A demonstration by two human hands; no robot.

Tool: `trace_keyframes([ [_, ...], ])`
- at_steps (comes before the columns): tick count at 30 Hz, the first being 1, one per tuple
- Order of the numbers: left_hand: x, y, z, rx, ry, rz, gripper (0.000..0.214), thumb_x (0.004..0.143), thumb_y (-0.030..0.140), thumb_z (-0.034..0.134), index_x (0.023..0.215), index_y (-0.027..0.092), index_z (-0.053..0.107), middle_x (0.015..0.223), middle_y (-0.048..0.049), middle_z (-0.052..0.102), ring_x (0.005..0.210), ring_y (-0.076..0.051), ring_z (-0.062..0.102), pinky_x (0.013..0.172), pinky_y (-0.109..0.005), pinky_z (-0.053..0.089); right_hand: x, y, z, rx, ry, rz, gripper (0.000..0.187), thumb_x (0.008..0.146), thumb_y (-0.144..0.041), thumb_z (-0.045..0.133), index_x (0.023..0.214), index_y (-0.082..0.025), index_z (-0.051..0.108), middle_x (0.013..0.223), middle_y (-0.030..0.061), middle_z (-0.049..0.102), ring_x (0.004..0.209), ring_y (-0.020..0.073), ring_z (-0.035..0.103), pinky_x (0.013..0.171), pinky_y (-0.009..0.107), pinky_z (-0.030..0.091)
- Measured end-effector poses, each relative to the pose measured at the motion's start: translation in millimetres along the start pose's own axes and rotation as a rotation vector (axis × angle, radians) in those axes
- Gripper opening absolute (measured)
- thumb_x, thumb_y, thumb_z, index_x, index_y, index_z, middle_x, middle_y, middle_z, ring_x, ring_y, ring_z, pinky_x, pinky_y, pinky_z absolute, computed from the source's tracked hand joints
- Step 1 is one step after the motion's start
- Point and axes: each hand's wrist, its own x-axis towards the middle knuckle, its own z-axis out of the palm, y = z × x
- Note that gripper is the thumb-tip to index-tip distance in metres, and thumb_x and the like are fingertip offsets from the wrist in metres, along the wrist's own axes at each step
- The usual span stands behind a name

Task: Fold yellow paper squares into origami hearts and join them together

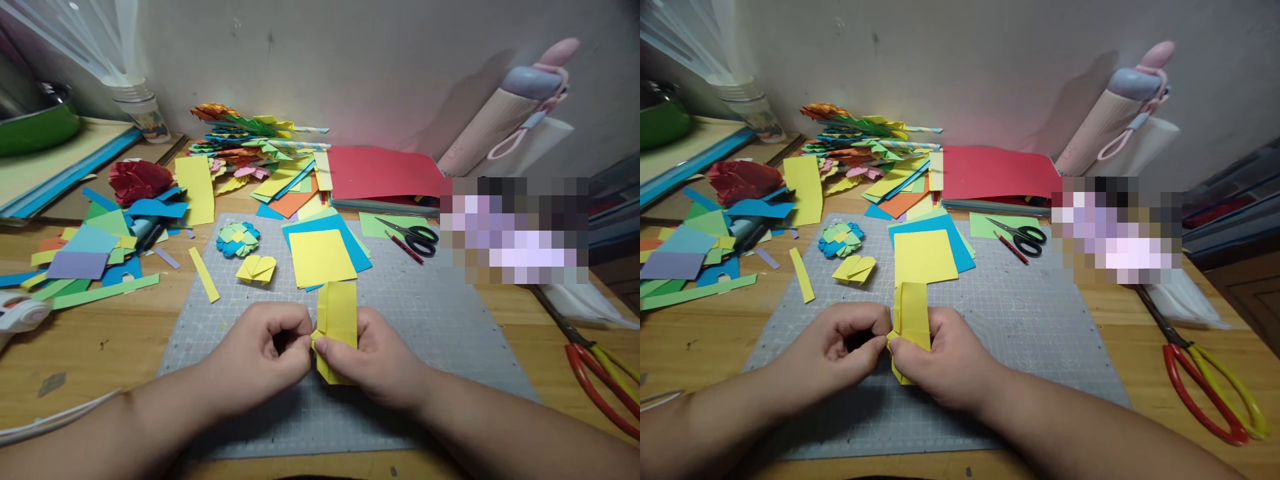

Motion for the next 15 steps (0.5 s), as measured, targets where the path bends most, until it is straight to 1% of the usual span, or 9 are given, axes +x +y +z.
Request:
trace_keyframes([
  [3,-1,-1,2.9,0.053,0.030,0.004,0.017,0.069,0.020,0.045,0.055,0.019,0.036,0.054,0.0061,0.032,0.052,-0.009,0.031,0.047,-0.022,0.026,-2,3,3,-0.087,0.048,-0.067,0.013,0.075,-0.023,0.052,0.064,-0.018,0.046,0.061,-0.0045,0.039,0.055,0.0086,0.035,0.049,0.021,0.031],
  [7,-6,-2,8.5,0.173,0.073,0.004,0.019,0.069,0.020,0.045,0.054,0.020,0.033,0.053,0.0062,0.030,0.052,-0.009,0.030,0.046,-0.022,0.024,-6,8,9,-0.207,0.104,-0.155,0.009,0.075,-0.018,0.051,0.067,-0.018,0.048,0.062,-0.0041,0.040,0.056,0.0093,0.037,0.050,0.022,0.032],
  [10,-11,-3,10.3,0.286,0.111,0.077,0.021,0.070,0.017,0.046,0.055,0.019,0.032,0.053,0.0064,0.030,0.051,-0.009,0.030,0.047,-0.022,0.023,-9,9,11,-0.260,0.131,-0.209,0.011,0.075,-0.016,0.052,0.065,-0.018,0.048,0.061,-0.0044,0.040,0.056,0.0091,0.037,0.051,0.022,0.032],
  [13,-12,-2,7.5,0.319,0.145,0.218,0.021,0.074,0.016,0.047,0.057,0.018,0.035,0.055,0.0061,0.033,0.053,-0.009,0.032,0.049,-0.022,0.024,-10,6,10,-0.178,0.129,-0.200,0.012,0.076,-0.020,0.055,0.065,-0.017,0.049,0.062,-0.0039,0.042,0.056,0.0090,0.039,0.050,0.022,0.034],
  [15,-11,-1,3.7,0.203,0.124,0.252,0.021,0.079,0.019,0.047,0.060,0.018,0.040,0.058,0.0050,0.038,0.056,-0.009,0.036,0.052,-0.023,0.028,-9,5,9,-0.054,0.116,-0.162,0.014,0.078,-0.026,0.057,0.068,-0.017,0.051,0.063,-0.0032,0.046,0.055,0.0088,0.041,0.050,0.021,0.036],
])
